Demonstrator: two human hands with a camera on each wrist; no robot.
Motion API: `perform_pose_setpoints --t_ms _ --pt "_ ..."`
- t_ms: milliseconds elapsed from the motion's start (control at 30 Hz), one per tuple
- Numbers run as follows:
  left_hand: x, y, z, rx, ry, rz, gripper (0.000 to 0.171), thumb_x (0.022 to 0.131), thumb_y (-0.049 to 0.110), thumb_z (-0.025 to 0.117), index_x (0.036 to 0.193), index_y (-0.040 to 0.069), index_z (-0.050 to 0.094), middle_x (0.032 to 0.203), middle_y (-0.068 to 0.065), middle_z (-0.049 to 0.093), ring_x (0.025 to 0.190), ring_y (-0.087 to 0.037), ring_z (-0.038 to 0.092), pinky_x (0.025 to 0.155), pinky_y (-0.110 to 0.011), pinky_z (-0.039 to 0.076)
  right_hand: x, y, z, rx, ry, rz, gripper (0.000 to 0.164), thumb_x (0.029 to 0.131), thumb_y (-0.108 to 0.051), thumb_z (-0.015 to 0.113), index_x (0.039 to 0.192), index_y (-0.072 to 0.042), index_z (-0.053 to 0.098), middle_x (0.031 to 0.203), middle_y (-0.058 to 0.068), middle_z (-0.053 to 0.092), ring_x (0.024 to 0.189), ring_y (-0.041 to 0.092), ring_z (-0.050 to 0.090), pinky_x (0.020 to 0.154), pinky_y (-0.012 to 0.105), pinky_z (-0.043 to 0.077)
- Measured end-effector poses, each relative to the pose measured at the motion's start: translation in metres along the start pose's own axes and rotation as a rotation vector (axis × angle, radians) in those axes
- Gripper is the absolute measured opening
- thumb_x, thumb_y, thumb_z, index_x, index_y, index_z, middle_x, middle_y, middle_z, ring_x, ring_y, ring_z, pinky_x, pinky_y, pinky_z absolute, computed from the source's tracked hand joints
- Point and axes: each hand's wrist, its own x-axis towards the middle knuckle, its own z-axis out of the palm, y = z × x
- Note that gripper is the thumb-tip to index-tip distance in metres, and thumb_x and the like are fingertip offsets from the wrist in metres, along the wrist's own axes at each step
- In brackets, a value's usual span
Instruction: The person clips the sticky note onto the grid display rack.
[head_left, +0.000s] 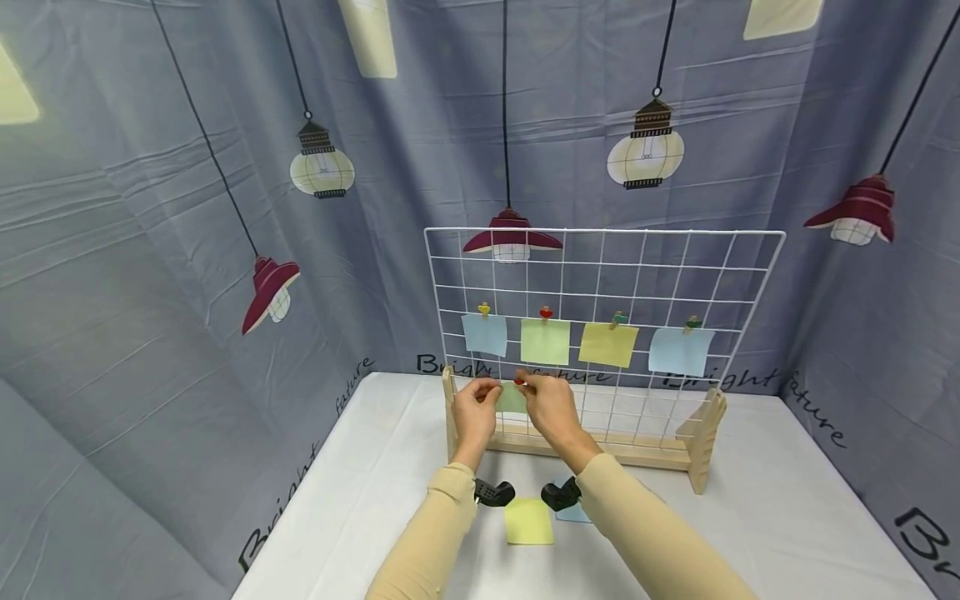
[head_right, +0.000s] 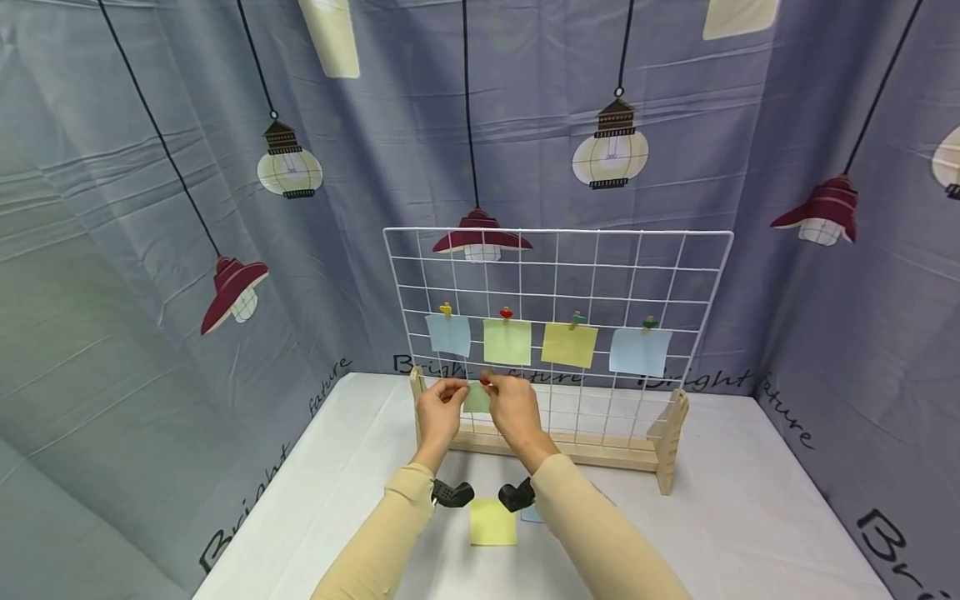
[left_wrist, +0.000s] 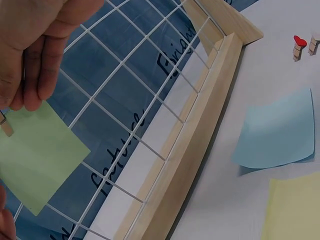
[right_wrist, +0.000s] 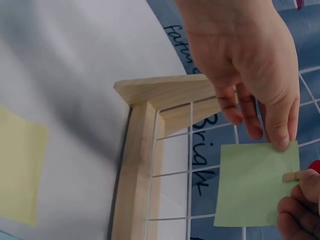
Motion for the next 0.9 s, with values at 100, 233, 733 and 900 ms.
perform_pose_setpoints --t_ms 100,233,733,900 --pt "-0.001 0.001 0.000 0.005 -0.003 0.004 0.004 0.090 0.008 0.078 0.094 0.007 0.079 0.089 -0.008 0.079 0.078 -0.014 0.071 0.067 -0.021 0.052 -0.004 0.003 -0.001 0.020 -0.023 0.007 0.033 0.097 -0.005 0.069 0.129 -0.008 0.072 0.107 0.014 0.079 0.084 0.026 0.076 0.059 0.030 0.050" --pt "-0.001 0.000 -0.002 0.022 -0.007 0.002 0.004 0.090 0.008 0.078 0.094 0.007 0.078 0.090 -0.008 0.079 0.078 -0.014 0.069 0.069 -0.023 0.053 -0.008 0.009 -0.002 0.015 0.008 -0.025 0.040 0.094 -0.004 0.072 0.132 -0.013 0.071 0.098 0.014 0.080 0.075 0.023 0.073 0.058 0.030 0.049" --pt "-0.011 -0.001 -0.010 0.051 -0.041 -0.001 0.006 0.091 0.011 0.078 0.097 0.013 0.079 0.096 -0.004 0.079 0.079 -0.012 0.066 0.069 -0.024 0.051 -0.021 0.018 -0.007 0.040 0.103 -0.128 0.041 0.093 -0.004 0.075 0.132 -0.014 0.071 0.095 0.013 0.080 0.074 0.026 0.076 0.061 0.038 0.060" --pt "-0.017 0.002 -0.012 0.029 -0.055 0.041 0.010 0.089 0.007 0.079 0.098 0.011 0.079 0.096 -0.004 0.079 0.078 -0.012 0.067 0.069 -0.024 0.052 -0.027 0.020 -0.010 0.065 0.104 -0.094 0.039 0.092 -0.008 0.077 0.131 -0.010 0.072 0.101 0.014 0.079 0.074 0.024 0.076 0.062 0.036 0.060"
